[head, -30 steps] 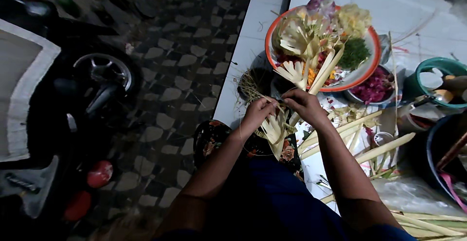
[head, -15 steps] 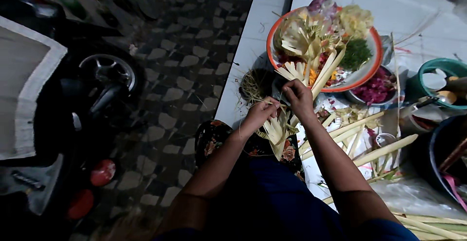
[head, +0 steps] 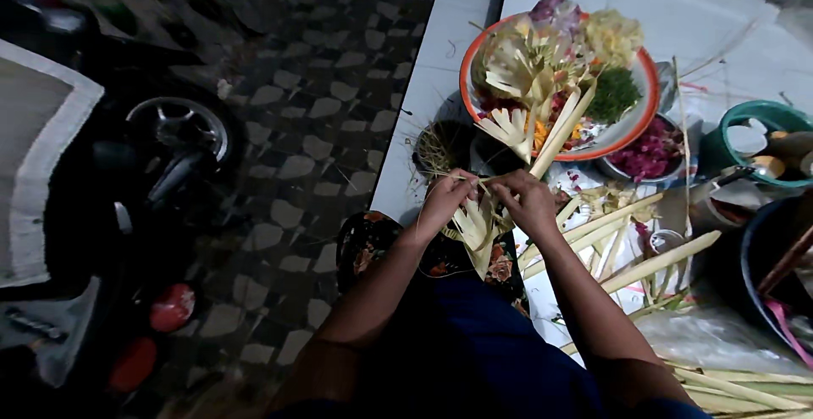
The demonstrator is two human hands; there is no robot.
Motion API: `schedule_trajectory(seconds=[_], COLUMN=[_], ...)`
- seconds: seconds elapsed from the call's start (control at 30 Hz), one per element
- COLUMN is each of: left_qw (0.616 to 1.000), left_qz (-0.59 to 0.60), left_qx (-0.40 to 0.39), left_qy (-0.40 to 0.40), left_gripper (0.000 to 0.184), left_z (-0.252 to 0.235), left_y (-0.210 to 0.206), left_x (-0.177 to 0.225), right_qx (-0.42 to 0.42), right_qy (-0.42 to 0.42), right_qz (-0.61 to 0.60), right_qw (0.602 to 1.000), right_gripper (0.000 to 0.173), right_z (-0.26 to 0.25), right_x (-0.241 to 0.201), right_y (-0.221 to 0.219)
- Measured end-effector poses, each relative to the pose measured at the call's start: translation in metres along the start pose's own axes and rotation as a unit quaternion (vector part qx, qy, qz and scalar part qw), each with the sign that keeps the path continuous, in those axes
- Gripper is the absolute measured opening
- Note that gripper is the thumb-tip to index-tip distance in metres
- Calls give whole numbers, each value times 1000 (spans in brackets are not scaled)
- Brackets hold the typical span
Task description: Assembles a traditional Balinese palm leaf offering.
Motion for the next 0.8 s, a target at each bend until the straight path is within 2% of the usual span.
schedule_trajectory(seconds=[0.1,0.23,0.43,0.63,0.8], left_qw=[999,995,988,982,974], left_qz=[-44,-97,-132,-127,-151], left_qx=[4,8,45,102,120], left_qy=[1,9,-60,-96,-115], left_gripper=[22,24,36,32,31], left_z=[1,3,10,13,15], left_y=[0,3,3,-2,-3], left_x=[2,7,10,5,-1], right_qx=[-27,-43,-27,10,10], right_qy=[-35,-64,-104,-152,-158], right_qz=[-111,-278,-400,-441,-441], right_qw=[993,958,910,885,884], right_gripper=[28,21,16,12,11], right_z=[-9,-22,-30,-27,-30], right_x=[-1,-5,0,-1,1], right_y=[-11,-22,-30,-40,-47])
Point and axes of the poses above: each hand's wrist, its own z-axis away from the middle knuckle, its own y-axis out of the back of the hand, x = y × z, the point moved 5 cm from there along -z, towards the middle knuckle, and after that the axes turned 4 degrees about z, right-handed, at the moved point
